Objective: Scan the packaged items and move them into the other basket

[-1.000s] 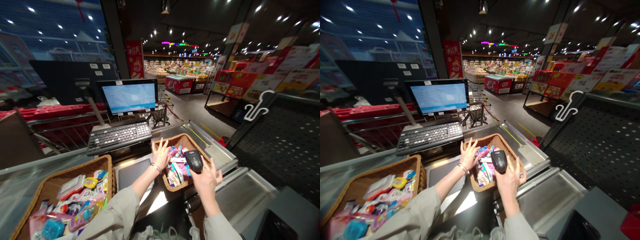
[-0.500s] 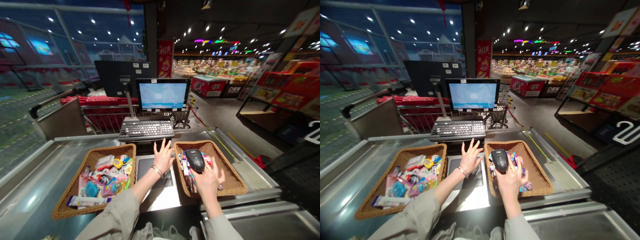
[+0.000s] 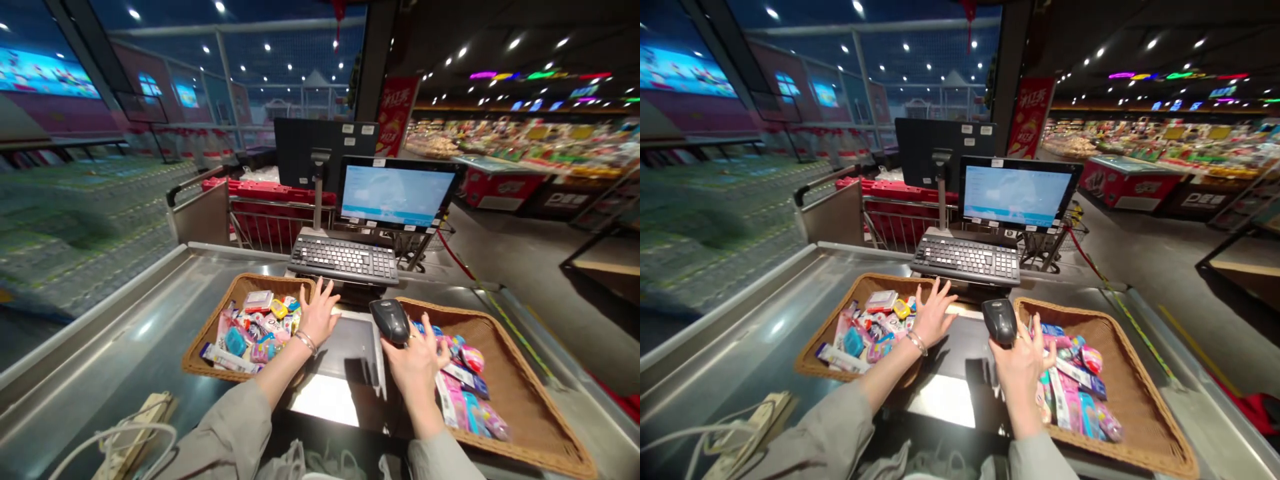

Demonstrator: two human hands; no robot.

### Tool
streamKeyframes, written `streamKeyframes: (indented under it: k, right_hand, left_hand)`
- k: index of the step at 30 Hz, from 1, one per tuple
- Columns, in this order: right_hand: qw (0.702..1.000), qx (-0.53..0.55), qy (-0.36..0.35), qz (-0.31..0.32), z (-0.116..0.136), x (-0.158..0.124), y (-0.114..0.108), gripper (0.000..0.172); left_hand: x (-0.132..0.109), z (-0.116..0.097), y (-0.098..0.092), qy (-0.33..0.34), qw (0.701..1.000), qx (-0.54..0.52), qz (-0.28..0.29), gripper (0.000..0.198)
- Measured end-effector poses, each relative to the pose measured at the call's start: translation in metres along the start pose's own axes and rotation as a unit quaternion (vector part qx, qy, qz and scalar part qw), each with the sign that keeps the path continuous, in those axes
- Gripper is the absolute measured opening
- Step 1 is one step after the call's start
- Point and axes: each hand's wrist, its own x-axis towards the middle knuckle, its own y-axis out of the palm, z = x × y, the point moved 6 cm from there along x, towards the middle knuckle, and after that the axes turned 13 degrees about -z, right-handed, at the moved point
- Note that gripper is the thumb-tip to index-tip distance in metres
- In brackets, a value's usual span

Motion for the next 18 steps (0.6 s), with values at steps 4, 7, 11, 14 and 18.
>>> streamKeyframes:
  k: [4,7,11,14,18]
  right_hand:
    - [1.0,0.012,-0.017,0.013,0.013,-0.005,0.018,0.043]
    - [0.999,0.026,-0.025,0.016,0.022,-0.008,0.027,0.042]
    - [0.998,0.039,-0.041,0.038,0.036,-0.009,0.034,0.039]
    - [0.997,0.048,-0.047,0.047,0.046,-0.009,0.037,0.039]
    - [0.996,0.051,-0.049,0.052,0.054,-0.009,0.043,0.04]
  left_hand:
    - [-0.01,0.029,-0.007,-0.028,1.0,0.014,-0.002,0.038]
    - [-0.018,0.05,-0.011,-0.047,0.999,0.023,-0.002,0.037]
    - [-0.029,0.08,-0.016,-0.077,0.996,0.047,0.009,0.037]
    - [-0.036,0.102,-0.019,-0.097,0.992,0.071,0.024,0.039]
    - [-0.044,0.135,-0.02,-0.129,0.985,0.104,0.046,0.041]
